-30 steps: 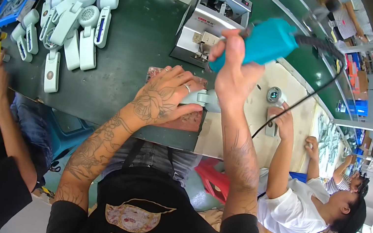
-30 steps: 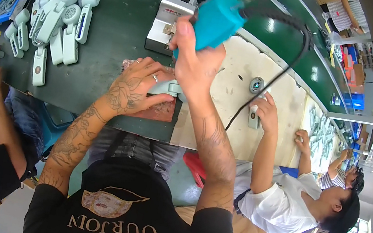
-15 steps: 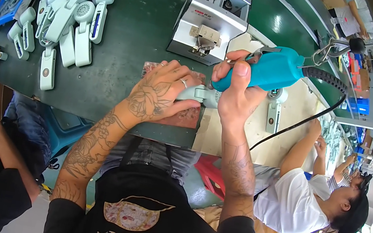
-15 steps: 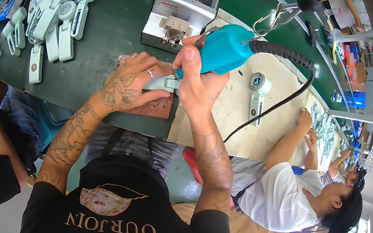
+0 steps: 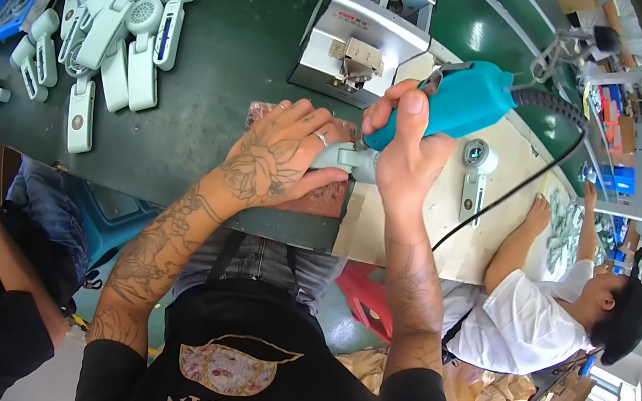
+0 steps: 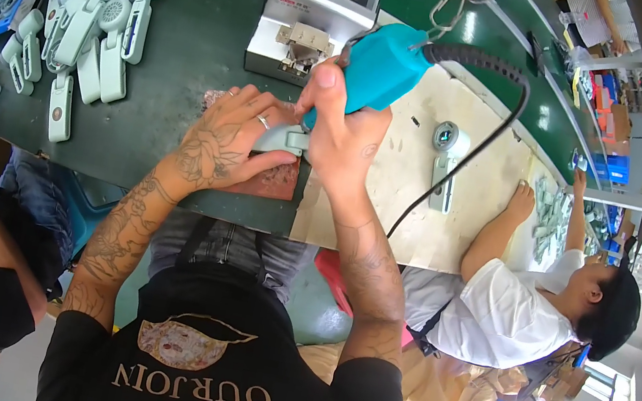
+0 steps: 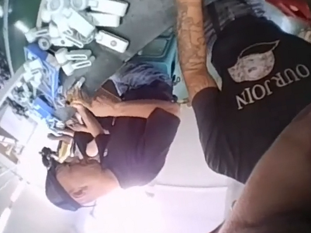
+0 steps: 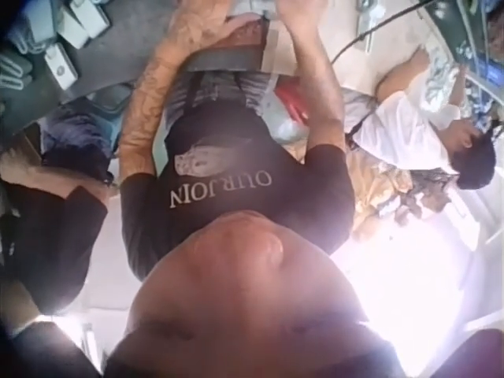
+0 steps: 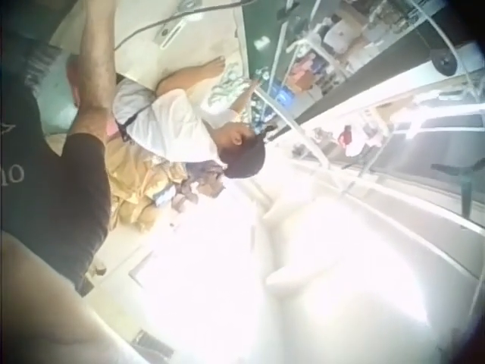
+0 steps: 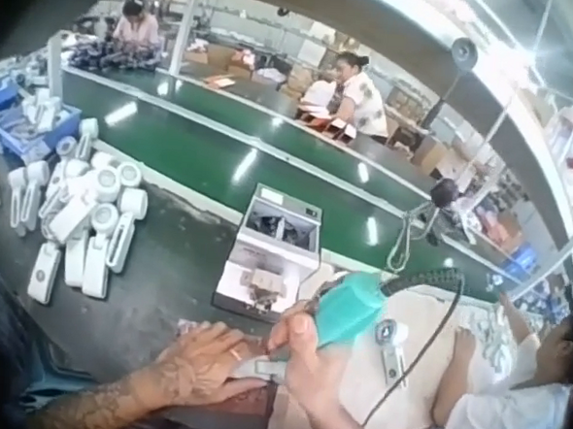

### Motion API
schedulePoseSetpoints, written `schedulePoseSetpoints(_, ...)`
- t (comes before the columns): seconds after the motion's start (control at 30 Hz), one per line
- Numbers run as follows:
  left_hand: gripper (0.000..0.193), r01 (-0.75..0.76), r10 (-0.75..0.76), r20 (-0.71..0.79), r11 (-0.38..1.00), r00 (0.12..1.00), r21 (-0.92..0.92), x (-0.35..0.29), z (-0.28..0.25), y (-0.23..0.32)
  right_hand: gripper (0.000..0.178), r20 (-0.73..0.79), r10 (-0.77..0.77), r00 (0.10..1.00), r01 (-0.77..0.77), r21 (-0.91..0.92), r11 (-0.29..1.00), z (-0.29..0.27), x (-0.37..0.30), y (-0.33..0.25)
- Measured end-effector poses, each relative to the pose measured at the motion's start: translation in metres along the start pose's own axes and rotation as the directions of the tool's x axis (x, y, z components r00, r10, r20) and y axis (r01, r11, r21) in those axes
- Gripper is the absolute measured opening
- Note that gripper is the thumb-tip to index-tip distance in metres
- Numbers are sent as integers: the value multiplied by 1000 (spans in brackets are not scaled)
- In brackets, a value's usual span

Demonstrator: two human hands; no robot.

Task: Assembling plastic housing components using an electric screwdriver on a factory production line.

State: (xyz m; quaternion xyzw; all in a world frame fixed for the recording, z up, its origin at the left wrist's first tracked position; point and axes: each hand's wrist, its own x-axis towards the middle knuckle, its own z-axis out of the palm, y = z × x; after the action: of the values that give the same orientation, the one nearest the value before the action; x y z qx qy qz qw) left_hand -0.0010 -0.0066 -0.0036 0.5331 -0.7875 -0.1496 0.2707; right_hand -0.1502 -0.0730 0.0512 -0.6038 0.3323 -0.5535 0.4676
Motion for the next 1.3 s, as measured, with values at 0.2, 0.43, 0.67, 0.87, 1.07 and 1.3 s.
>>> schedulePoseSetpoints(0.2, 43, 10, -11, -17, 998, 1000, -69, 0, -4, 2, 41, -9, -179, 984, 178, -57, 982, 15, 38, 1)
schedulePoseSetpoints(0.43, 35, -13, 8, -63, 997, 998, -75, -1, -4, 4, 32, 25, -250, 968, 250, 22, 968, 30, 51, 23)
schedulePoseSetpoints(0.67, 37, 0, -9, -108, 997, 994, -78, -7, -5, 0, 36, 8, -69, 998, 69, 15, 998, 29, 29, -3)
schedulePoseSetpoints(0.87, 35, -37, 28, -113, 996, 993, -80, 2, -1, 2, 58, -9, -36, 999, 35, -18, 999, -11, -16, -21)
schedulePoseSetpoints(1.07, 33, -29, 21, -82, 996, 996, -87, -1, -7, 3, 40, -17, 7, 1000, -5, 129, 992, -14, -26, -13)
schedulePoseSetpoints(1.3, 30, -73, 71, -63, 997, 996, -27, 5, -3, 6, 48, 36, 7, 999, -9, 47, 999, -23, -31, 4)
